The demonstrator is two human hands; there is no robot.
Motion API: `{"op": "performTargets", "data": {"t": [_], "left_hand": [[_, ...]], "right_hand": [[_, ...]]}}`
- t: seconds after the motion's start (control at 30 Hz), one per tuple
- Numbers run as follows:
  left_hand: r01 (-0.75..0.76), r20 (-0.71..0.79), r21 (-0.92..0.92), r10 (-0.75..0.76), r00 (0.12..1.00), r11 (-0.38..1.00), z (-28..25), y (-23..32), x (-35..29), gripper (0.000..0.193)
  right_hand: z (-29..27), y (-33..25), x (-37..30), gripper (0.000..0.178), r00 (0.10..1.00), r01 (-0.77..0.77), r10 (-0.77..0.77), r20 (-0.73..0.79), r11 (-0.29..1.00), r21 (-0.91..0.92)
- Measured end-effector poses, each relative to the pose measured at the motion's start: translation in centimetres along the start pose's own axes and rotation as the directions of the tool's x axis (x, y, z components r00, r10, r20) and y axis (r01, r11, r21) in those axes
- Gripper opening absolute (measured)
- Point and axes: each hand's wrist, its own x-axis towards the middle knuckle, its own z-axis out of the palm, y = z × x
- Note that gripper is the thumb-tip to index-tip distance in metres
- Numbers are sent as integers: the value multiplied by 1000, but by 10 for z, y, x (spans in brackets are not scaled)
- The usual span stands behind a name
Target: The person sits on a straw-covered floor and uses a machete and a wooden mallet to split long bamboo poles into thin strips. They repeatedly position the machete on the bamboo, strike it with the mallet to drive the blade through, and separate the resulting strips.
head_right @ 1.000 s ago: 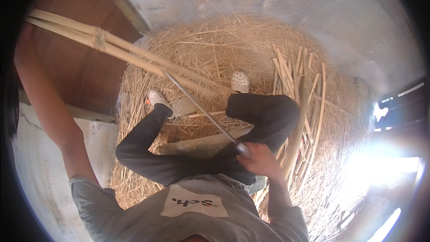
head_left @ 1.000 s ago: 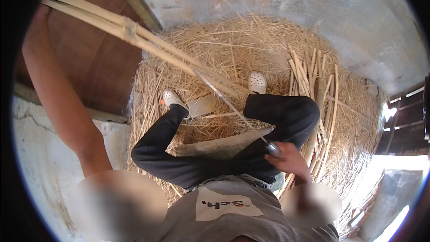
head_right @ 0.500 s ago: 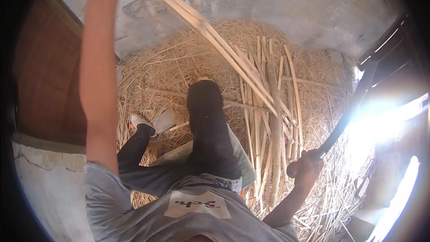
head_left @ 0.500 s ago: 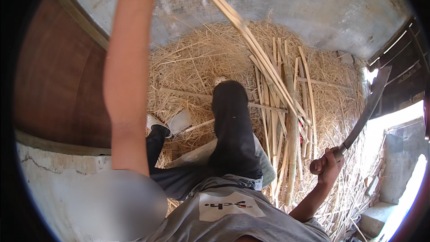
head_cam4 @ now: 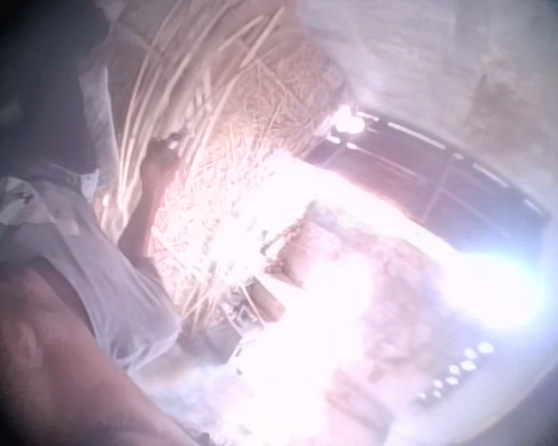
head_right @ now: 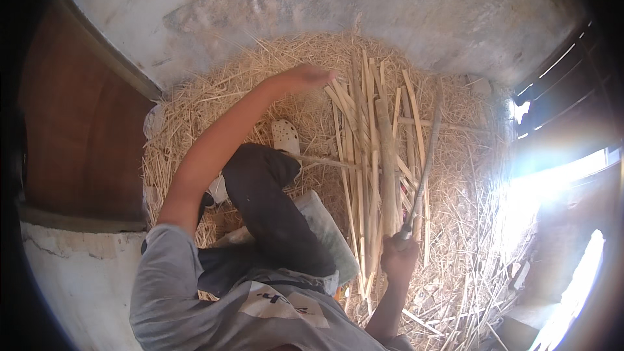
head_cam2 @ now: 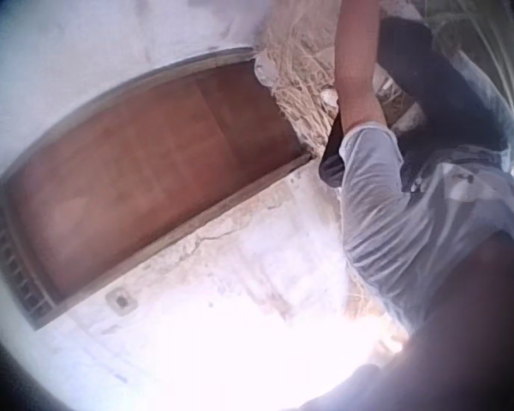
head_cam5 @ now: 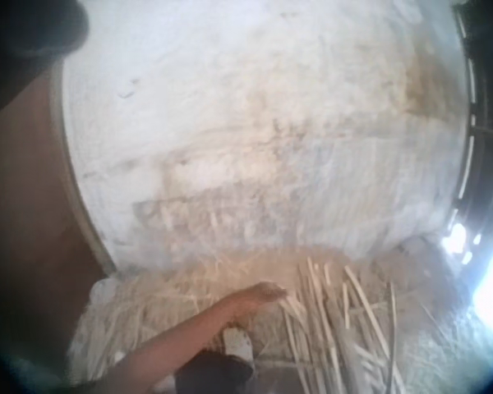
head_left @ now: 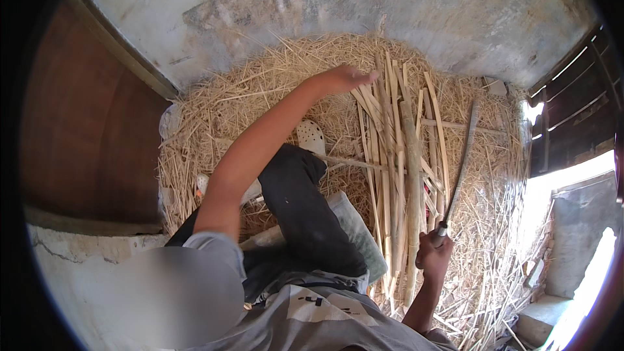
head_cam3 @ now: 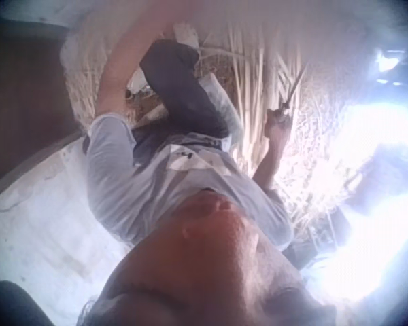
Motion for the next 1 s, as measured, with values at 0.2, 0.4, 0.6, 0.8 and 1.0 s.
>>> {"op": "performTargets", "data": {"t": [0.2,0.4,0.6,0.8,1.0], "left_hand": [[-337,176,-79,346,922,938,50,-12,-188,88],[-324,-371,-700,63,926,637,128,-44,-270,86],[-411,-541,-815,-282,792,408,113,-78,-304,44],[-608,-567,-776,-608,556,168,95,-127,-349,30],[-663,-590,-688,-761,271,297,111,-192,-414,28]], "right_hand": [[96,-50,-7,22,905,271,-227,359,960,-77],[202,-139,-42,42,628,663,-652,425,734,145],[265,-140,-72,55,348,835,-845,406,476,275],[280,-115,-22,43,371,714,-836,405,535,452],[338,48,171,39,629,772,-454,631,263,-579]]}}
